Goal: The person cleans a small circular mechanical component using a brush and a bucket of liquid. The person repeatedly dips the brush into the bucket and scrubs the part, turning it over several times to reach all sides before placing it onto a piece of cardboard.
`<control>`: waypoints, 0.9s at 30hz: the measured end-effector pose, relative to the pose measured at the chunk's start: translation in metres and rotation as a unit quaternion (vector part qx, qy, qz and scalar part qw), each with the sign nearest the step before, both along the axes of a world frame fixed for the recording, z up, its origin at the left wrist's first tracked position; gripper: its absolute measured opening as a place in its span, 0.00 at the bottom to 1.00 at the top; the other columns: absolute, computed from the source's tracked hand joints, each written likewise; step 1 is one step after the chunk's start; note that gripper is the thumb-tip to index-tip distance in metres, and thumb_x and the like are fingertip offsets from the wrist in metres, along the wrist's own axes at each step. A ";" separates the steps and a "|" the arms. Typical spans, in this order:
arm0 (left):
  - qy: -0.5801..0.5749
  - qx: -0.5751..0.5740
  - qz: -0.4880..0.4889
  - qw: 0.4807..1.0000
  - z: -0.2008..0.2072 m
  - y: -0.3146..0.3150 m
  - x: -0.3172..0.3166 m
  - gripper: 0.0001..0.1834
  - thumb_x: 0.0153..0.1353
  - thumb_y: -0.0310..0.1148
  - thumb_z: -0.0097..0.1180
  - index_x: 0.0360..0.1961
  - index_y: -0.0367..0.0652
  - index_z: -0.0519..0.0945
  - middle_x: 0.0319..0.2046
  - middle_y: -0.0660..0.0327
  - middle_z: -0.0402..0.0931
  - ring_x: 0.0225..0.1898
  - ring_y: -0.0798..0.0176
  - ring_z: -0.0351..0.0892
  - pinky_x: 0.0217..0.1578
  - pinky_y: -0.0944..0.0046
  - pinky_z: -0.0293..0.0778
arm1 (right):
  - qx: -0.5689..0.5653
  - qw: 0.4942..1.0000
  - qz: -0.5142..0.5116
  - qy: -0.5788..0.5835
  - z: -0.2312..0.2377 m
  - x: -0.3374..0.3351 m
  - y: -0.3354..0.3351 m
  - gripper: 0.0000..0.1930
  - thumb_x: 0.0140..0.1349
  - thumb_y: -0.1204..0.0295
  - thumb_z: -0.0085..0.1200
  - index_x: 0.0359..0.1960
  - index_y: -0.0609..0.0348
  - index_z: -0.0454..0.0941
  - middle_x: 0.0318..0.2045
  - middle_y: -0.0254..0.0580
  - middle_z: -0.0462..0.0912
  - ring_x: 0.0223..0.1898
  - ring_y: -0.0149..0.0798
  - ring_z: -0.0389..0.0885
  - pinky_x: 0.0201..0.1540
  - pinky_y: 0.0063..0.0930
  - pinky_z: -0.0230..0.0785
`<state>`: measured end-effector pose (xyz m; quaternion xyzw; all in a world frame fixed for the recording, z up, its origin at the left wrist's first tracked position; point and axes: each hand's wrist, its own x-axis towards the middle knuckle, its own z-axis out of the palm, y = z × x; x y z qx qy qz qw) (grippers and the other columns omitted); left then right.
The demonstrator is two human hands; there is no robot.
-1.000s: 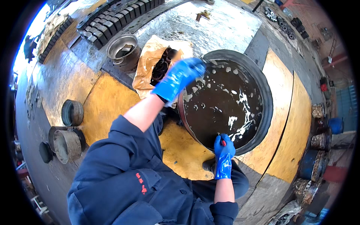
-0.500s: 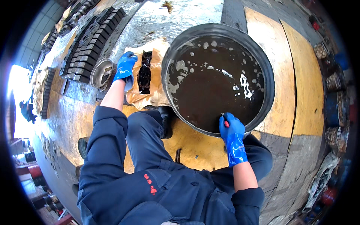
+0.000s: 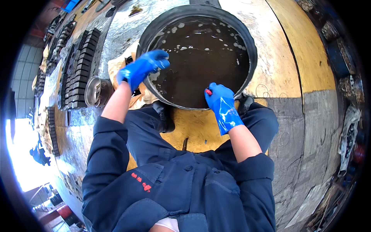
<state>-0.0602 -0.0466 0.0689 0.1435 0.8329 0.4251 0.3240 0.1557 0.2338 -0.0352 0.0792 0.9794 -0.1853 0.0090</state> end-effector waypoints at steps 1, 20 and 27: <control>0.085 -0.092 -0.084 0.989 -0.032 0.007 -0.013 0.45 0.61 0.53 0.80 0.75 0.45 0.80 0.67 0.50 0.85 0.65 0.53 0.85 0.64 0.55 0.79 | -0.002 1.000 0.007 0.005 0.005 -0.003 -0.004 0.14 0.75 0.56 0.62 0.44 0.53 0.85 0.37 0.52 0.92 0.41 0.61 0.92 0.46 0.56 0.85; 0.120 -0.327 -0.294 0.890 -0.144 0.099 0.038 0.34 0.60 0.43 0.72 0.67 0.41 0.85 0.65 0.41 0.85 0.68 0.36 0.84 0.68 0.43 0.81 | -0.037 0.998 -0.001 0.043 -0.005 0.000 -0.008 0.11 0.66 0.63 0.69 0.43 0.53 0.83 0.35 0.50 0.90 0.40 0.58 0.92 0.45 0.55 0.84; 0.332 -0.211 -0.366 0.843 -0.129 0.099 0.064 0.36 0.55 0.36 0.72 0.68 0.44 0.85 0.65 0.39 0.85 0.66 0.35 0.84 0.70 0.44 0.78 | -0.026 0.994 -0.013 0.105 -0.006 0.001 -0.008 0.11 0.63 0.62 0.72 0.40 0.51 0.86 0.32 0.50 0.90 0.38 0.57 0.92 0.42 0.54 0.84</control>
